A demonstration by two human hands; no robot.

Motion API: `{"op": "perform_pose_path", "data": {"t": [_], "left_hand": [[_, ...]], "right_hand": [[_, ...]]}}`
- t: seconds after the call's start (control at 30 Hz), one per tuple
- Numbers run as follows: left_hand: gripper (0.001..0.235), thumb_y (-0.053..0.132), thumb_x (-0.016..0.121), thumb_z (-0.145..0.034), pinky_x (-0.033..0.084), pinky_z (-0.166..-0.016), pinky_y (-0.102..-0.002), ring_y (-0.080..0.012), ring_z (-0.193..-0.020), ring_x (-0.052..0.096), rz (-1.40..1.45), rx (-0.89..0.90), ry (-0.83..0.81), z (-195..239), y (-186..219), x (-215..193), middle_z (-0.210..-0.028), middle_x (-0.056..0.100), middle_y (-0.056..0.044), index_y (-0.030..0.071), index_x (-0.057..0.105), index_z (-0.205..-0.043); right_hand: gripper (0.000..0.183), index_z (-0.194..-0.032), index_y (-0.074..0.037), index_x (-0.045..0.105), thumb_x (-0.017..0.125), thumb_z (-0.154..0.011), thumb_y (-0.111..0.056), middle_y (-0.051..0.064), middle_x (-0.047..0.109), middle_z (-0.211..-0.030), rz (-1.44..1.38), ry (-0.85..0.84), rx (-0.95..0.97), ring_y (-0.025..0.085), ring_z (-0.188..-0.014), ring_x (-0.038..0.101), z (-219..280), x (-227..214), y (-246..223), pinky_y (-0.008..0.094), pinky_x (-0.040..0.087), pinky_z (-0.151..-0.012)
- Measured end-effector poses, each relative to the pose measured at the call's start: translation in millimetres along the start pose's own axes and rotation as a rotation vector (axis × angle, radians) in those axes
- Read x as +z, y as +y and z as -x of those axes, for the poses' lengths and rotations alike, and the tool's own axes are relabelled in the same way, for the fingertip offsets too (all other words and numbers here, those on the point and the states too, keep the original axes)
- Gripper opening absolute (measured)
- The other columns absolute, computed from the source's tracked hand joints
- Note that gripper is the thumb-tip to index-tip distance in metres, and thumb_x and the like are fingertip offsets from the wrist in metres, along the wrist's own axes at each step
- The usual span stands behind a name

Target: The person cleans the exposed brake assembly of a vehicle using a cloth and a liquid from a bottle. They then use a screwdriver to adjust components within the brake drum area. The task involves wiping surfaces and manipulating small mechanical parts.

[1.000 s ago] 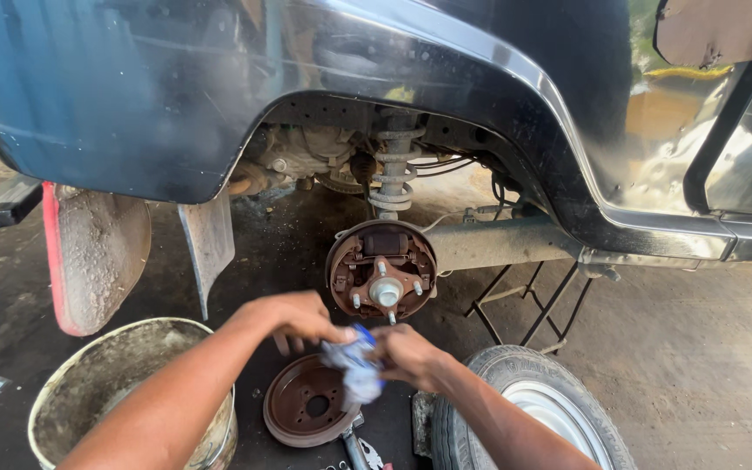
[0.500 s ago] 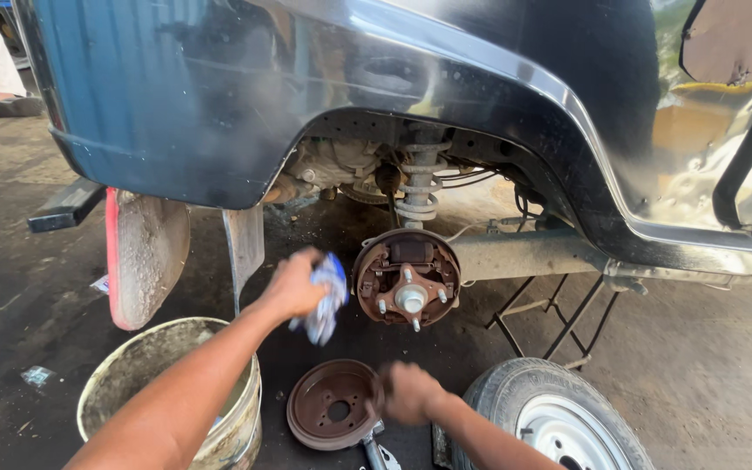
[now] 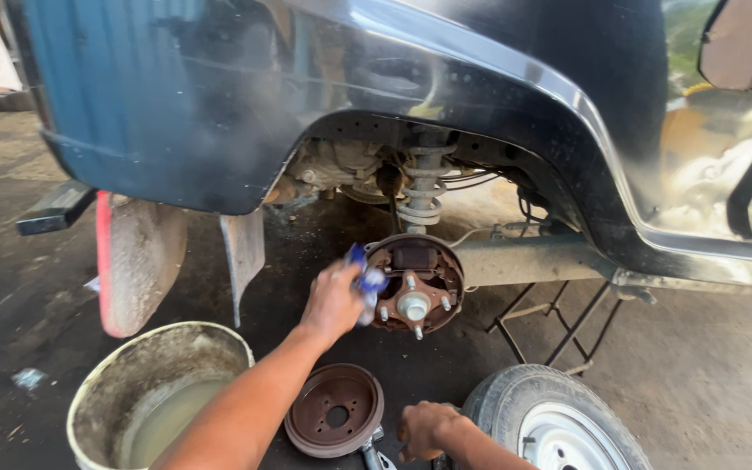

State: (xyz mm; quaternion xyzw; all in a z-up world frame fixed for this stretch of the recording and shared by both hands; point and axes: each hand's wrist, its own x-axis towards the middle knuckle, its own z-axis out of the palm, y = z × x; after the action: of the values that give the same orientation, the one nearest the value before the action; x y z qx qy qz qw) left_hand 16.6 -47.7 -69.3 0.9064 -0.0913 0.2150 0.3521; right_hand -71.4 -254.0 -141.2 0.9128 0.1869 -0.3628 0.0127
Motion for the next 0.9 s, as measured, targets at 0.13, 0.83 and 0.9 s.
{"op": "perform_pose_path", "data": {"t": [0.13, 0.83, 0.9], "left_hand": [[0.037, 0.004, 0.074, -0.076, 0.047, -0.109, -0.044, -0.0372, -0.126, 0.058, -0.522, 0.037, -0.869, 40.2, -38.3, -8.0, -0.130, 0.062, -0.018, 0.009, 0.071, -0.113], [0.036, 0.009, 0.074, -0.075, 0.053, -0.094, -0.049, -0.0435, -0.105, 0.068, 0.046, 0.050, 0.120, -6.3, 6.8, -1.2, -0.112, 0.071, -0.022, 0.005, 0.074, -0.111], [0.035, 0.011, 0.075, -0.077, 0.053, -0.096, -0.049, -0.0428, -0.110, 0.066, -0.004, -0.090, -0.009, -14.0, 3.5, -1.1, -0.113, 0.071, -0.023, 0.005, 0.072, -0.111]], "right_hand": [[0.048, -0.132, -0.021, 0.069, 0.077, -0.089, -0.041, 0.010, 0.066, -0.132, -0.003, 0.042, -0.020, 0.029, -0.129, 0.060, 8.3, -9.7, -4.2, 0.041, 0.049, -0.110], [0.047, -0.130, -0.021, 0.071, 0.076, -0.087, -0.038, 0.009, 0.070, -0.130, -0.033, 0.029, 0.009, 0.029, -0.126, 0.064, -8.9, -8.1, 24.2, 0.040, 0.051, -0.109], [0.049, -0.133, -0.021, 0.068, 0.076, -0.089, -0.039, 0.008, 0.068, -0.133, -0.026, 0.013, 0.026, 0.030, -0.129, 0.061, -3.4, -12.9, 18.7, 0.041, 0.048, -0.111]]}}
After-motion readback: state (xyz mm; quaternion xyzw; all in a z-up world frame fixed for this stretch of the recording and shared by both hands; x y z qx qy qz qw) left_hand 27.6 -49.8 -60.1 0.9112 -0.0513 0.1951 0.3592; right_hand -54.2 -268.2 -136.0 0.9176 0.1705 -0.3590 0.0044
